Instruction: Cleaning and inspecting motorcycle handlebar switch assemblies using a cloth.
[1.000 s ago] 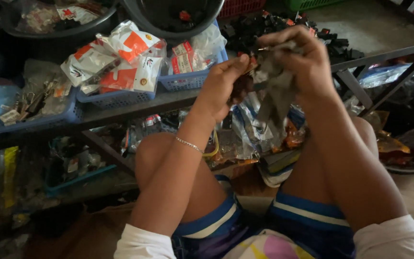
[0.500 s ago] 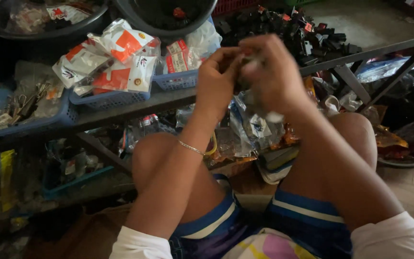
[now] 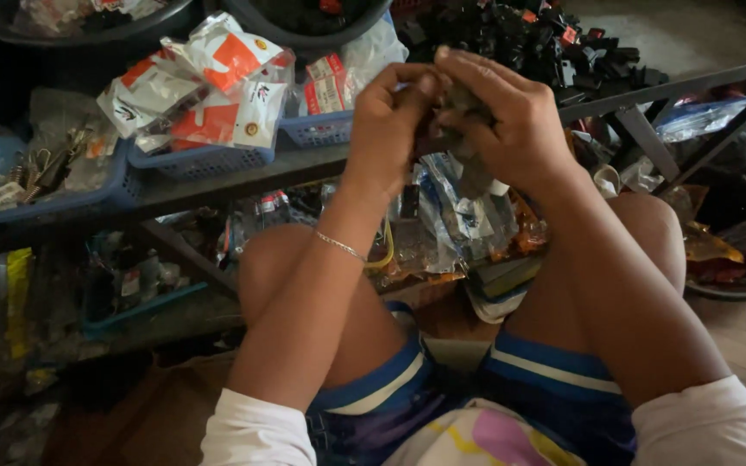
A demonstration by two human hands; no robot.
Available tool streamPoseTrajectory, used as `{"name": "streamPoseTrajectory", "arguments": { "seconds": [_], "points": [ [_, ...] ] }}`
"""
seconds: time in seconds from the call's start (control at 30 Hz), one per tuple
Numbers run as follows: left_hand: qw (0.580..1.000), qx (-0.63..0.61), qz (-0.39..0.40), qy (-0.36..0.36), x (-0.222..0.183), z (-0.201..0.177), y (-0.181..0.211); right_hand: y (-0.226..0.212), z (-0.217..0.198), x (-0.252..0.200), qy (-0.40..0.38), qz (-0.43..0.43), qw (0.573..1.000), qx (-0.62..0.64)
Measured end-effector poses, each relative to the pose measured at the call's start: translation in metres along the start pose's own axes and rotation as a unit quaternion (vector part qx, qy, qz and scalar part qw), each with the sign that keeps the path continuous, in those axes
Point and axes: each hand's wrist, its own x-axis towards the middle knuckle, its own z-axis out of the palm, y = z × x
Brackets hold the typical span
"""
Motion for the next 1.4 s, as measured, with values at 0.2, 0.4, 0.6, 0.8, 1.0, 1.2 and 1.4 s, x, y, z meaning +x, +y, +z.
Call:
{"name": "streamPoseTrajectory", "arguments": {
  "seconds": [0.2, 0.4, 0.6, 0.8, 1.0, 1.2, 1.4],
  "points": [
    [0.995, -0.085, 0.032, -0.032, 0.007, -0.012, 0.007, 0.008, -0.002, -0.002, 0.012, -0.015, 0.998, -0.062],
    [0.992, -0.082, 0.01, -0.095, -0.001, -0.012, 0.009, 0.012, -0.015, -0.005, 0.059, -0.023, 0.997, 0.052],
    [0.995, 0.025, 0.04, -0.087, -0.001, -0.006, 0.007, 0.008, -0.012, -0.007, 0.082, 0.058, 0.992, 0.077],
    [0.97, 0.15, 0.145, -0.124, -0.006, 0.003, 0.015, 0.003, -0.016, -0.004, 0.065, 0.019, 0.998, -0.001],
    [0.895, 0.393, 0.196, -0.078, -0.017, 0.011, 0.03, 0.008, -0.019, -0.004, 0.015, 0.031, 0.999, 0.007],
    [0.91, 0.354, 0.198, -0.089, -0.018, 0.013, 0.036, 0.005, -0.016, -0.004, 0.005, 0.047, 0.998, 0.041],
    [0.968, 0.203, 0.101, -0.105, -0.014, 0.008, 0.032, 0.009, -0.016, -0.003, 0.027, -0.015, 0.999, 0.045]
  ]
}}
